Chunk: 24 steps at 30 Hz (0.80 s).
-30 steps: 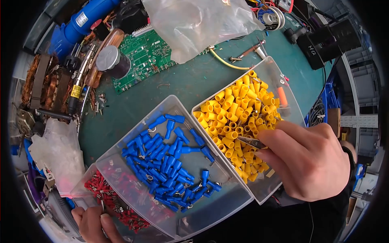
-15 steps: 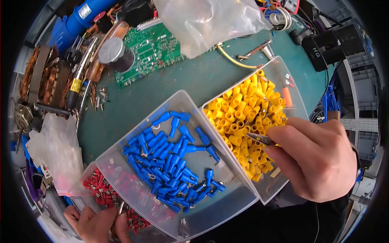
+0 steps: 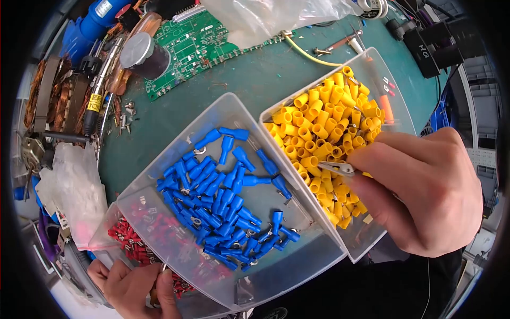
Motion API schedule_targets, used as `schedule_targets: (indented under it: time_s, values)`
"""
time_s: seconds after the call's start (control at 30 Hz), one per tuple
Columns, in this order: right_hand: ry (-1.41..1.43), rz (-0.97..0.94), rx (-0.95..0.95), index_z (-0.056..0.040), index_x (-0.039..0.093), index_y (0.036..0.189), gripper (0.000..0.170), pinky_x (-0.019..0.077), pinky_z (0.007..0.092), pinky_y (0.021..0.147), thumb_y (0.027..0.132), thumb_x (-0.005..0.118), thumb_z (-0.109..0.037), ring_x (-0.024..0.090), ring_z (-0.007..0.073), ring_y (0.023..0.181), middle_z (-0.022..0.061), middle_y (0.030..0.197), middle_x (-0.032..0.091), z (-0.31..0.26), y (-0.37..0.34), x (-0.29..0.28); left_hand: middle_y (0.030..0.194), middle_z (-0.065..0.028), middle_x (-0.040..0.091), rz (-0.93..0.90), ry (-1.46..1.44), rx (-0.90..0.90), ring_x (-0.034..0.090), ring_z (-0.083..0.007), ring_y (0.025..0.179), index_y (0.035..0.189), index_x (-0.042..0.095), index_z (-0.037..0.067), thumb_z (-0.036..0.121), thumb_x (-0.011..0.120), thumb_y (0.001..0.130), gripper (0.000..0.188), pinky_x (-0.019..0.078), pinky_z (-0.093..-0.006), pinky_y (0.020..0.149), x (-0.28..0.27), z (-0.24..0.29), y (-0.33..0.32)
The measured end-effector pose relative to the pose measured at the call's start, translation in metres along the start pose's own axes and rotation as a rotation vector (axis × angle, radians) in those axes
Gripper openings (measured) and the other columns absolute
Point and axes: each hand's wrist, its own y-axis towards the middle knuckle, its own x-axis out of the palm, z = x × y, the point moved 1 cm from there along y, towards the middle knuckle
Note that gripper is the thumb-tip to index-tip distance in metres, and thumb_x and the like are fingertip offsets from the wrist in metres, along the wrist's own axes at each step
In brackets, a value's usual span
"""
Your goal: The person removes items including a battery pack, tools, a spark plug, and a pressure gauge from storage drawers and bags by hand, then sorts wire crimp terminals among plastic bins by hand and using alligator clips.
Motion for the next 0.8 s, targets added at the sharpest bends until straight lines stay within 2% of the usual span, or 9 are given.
schedule_targets:
  time_s: [0.3, 0.37, 0.43, 0.47, 0.53, 0.6, 0.67, 0.77, 0.8]
  values:
    - [0.001, 0.184, 0.054, 0.0017, 0.063, 0.084, 0.017, 0.0364, 0.0316, 0.038, 0.070, 0.072, -0.003, 0.053, 0.0216, 0.046, 0.0085, 0.064, 0.056, -0.016, 0.009, 0.007, 0.062, -0.0084, 0.058, -0.016, -0.166, -0.096, 0.048, -0.0246, 0.058, 0.077, 0.068, 0.003, 0.009, 0.065, 0.083, 0.009, 0.0314, -0.0375, 0.075, 0.008, 0.002, -0.004]
    - [0.003, 0.172, 0.063, 0.0014, 0.063, 0.083, 0.017, 0.0365, 0.0321, 0.038, 0.069, 0.072, -0.003, 0.054, 0.0215, 0.046, 0.0084, 0.065, 0.056, -0.016, 0.009, 0.002, 0.060, -0.0090, 0.053, -0.024, -0.086, -0.086, 0.044, -0.0267, 0.056, 0.069, 0.061, 0.004, 0.010, 0.058, 0.088, 0.020, 0.0307, -0.0388, 0.074, 0.005, 0.004, -0.003]
    - [-0.103, -0.029, 0.068, 0.0008, 0.063, 0.082, 0.019, 0.0369, 0.0329, 0.039, 0.068, 0.074, -0.004, 0.054, 0.0217, 0.048, 0.0082, 0.066, 0.057, -0.013, 0.007, -0.002, 0.060, -0.0095, 0.051, -0.038, -0.084, -0.078, 0.043, -0.0276, 0.056, 0.067, 0.056, 0.004, 0.012, 0.054, 0.091, 0.026, 0.0303, -0.0389, 0.074, 0.006, 0.001, -0.004]
    - [-0.105, -0.026, 0.073, 0.0008, 0.063, 0.082, 0.019, 0.0369, 0.0329, 0.039, 0.068, 0.074, -0.004, 0.054, 0.0217, 0.048, 0.0082, 0.066, 0.057, -0.012, 0.007, 0.003, 0.059, -0.0100, 0.048, -0.056, -0.084, -0.068, 0.042, -0.0286, 0.056, 0.065, 0.052, 0.004, 0.013, 0.049, 0.094, 0.031, 0.0300, -0.0391, 0.074, 0.008, 0.000, -0.004]
    - [-0.017, 0.220, 0.041, 0.0001, 0.062, 0.082, 0.020, 0.0367, 0.0337, 0.039, 0.067, 0.075, -0.005, 0.054, 0.0221, 0.048, 0.0078, 0.067, 0.056, -0.012, 0.007, 0.015, 0.060, -0.0101, 0.048, -0.052, -0.094, -0.083, 0.041, -0.0288, 0.057, 0.065, 0.050, 0.005, 0.014, 0.046, 0.096, 0.033, 0.0302, -0.0392, 0.075, 0.009, 0.000, -0.004]
    - [-0.060, 0.097, 0.068, 0.0000, 0.062, 0.083, 0.021, 0.0378, 0.0339, 0.041, 0.068, 0.075, -0.005, 0.054, 0.0226, 0.049, 0.0077, 0.067, 0.056, -0.012, 0.005, 0.003, 0.060, -0.0102, 0.048, -0.052, -0.099, -0.108, 0.040, -0.0290, 0.057, 0.065, 0.048, 0.005, 0.015, 0.042, 0.098, 0.035, 0.0303, -0.0393, 0.076, 0.011, -0.001, -0.005]
    - [-0.103, -0.026, 0.084, -0.0002, 0.062, 0.084, 0.022, 0.0389, 0.0341, 0.042, 0.068, 0.075, -0.006, 0.054, 0.0231, 0.050, 0.0076, 0.068, 0.057, -0.014, 0.007, 0.001, 0.062, -0.0093, 0.050, -0.012, -0.072, -0.097, 0.042, -0.0282, 0.059, 0.067, 0.050, 0.006, 0.014, 0.041, 0.098, 0.033, 0.0308, -0.0402, 0.077, 0.013, -0.001, -0.003]
    - [-0.047, 0.147, 0.137, 0.0000, 0.063, 0.086, 0.022, 0.0426, 0.0342, 0.051, 0.070, 0.076, -0.009, 0.058, 0.0218, 0.056, 0.0076, 0.071, 0.059, -0.028, 0.007, 0.001, 0.063, -0.0074, 0.051, 0.099, -0.067, -0.095, 0.044, -0.0263, 0.060, 0.068, 0.050, 0.007, 0.016, 0.046, 0.098, 0.032, 0.0322, -0.0385, 0.078, 0.017, -0.001, -0.001]
    - [-0.205, -0.005, 0.215, 0.0007, 0.063, 0.090, 0.021, 0.0450, 0.0331, 0.058, 0.075, 0.074, -0.009, 0.060, 0.0219, 0.063, 0.0098, 0.077, 0.060, -0.030, 0.001, -0.005, 0.060, -0.0069, 0.042, 0.104, 0.023, -0.076, 0.041, -0.0213, 0.067, 0.084, 0.053, -0.001, 0.025, 0.044, 0.096, 0.030, 0.0335, -0.0328, 0.063, 0.018, -0.005, -0.007]
